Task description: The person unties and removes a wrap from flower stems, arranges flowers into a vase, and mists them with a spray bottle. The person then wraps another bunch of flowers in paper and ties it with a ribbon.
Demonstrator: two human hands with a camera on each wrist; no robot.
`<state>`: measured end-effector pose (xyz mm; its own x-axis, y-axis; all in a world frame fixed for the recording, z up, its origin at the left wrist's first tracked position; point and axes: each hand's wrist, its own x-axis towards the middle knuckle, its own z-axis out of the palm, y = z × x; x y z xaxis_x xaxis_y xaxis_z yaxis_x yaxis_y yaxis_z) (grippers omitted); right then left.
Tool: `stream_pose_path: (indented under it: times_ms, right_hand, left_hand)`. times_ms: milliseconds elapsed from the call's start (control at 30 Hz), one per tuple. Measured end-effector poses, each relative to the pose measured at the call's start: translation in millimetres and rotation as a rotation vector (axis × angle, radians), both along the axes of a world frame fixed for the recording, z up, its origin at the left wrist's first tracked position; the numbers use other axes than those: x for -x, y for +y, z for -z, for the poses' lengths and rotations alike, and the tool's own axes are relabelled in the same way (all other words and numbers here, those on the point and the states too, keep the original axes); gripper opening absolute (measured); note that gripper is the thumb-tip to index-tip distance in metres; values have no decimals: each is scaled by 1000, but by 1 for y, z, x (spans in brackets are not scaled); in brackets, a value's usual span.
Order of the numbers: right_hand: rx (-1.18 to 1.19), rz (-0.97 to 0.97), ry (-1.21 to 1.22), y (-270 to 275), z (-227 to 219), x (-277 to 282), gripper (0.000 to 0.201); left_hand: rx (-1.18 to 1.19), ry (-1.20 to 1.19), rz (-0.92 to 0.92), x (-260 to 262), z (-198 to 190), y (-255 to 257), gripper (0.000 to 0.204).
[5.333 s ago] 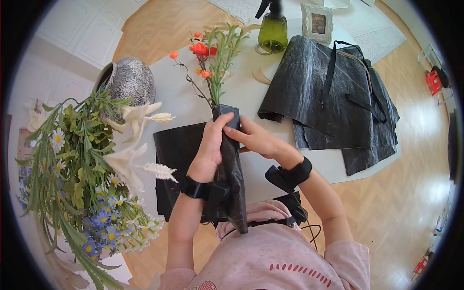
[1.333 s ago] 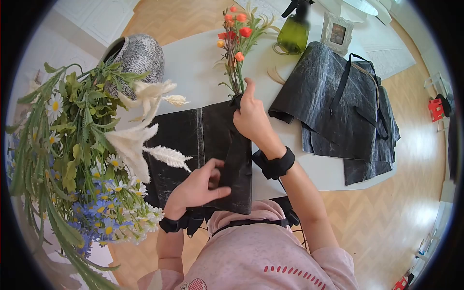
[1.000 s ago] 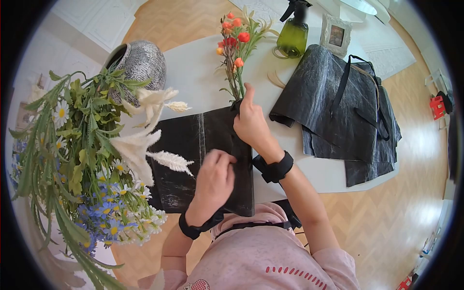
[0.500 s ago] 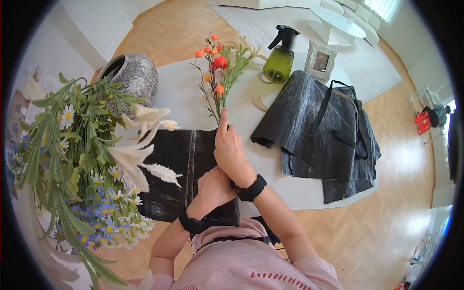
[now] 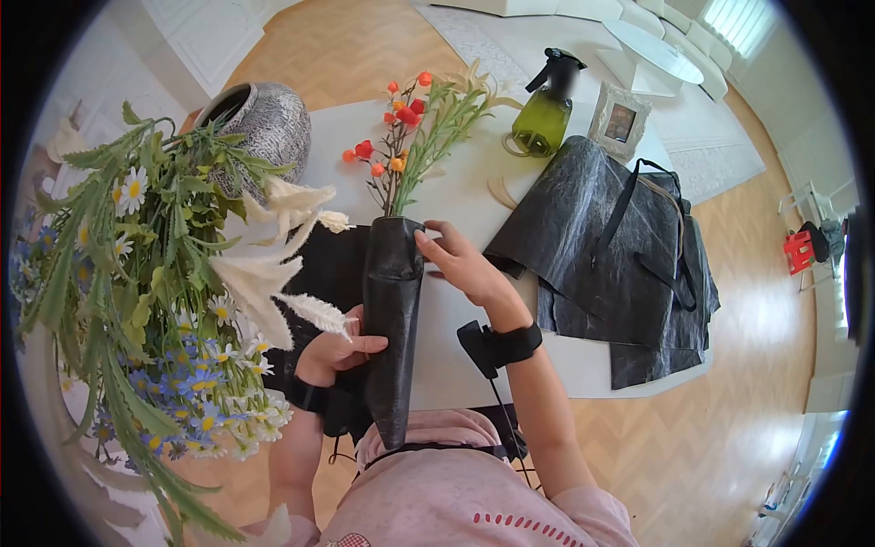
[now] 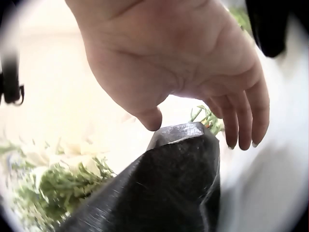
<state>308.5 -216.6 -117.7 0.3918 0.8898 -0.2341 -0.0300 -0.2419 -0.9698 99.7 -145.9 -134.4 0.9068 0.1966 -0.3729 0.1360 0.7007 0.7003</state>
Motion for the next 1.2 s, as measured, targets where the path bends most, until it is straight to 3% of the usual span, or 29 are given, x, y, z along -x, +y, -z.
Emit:
stream_pose_path:
  times_ms: [33, 233, 300, 400, 567, 767, 833, 967, 1033, 1200]
  right_hand:
    - [5, -57, 306, 1, -1, 1, 62]
    - [114, -68, 296, 2, -4, 13, 62]
    - [95, -52, 342, 4, 5, 16, 61]
    - [71, -49, 405, 6, 7, 21, 60]
    - [44, -52, 441, 5, 6, 23, 56]
    - [-116, 4, 290, 16, 19, 10, 35]
    - [-85, -90, 141, 19, 20, 1, 25]
    - [-17, -116, 125, 14, 19, -4, 25]
    - [-506, 90, -207, 23, 34, 1, 25]
    - [-338, 94, -157, 16, 12, 3, 23]
  left_hand:
    - [68, -10, 12, 0, 0, 2, 53]
    - [59, 79, -32, -28, -1, -6, 35]
    - [101, 137, -351, -33, -2, -10, 28]
    - [-27, 247, -410, -40, -14, -13, 28]
    - [-180, 242, -338, -38, -23, -15, 32]
    - [-264, 228, -282, -33, -26, -12, 34]
    - [-273, 233, -270, -31, -29, -11, 36]
    - [-285, 189, -271, -24, -29, -9, 36]
    - [-254, 176, -266, -22, -28, -8, 37]
    - [-179, 186, -261, -10, -31, -2, 43]
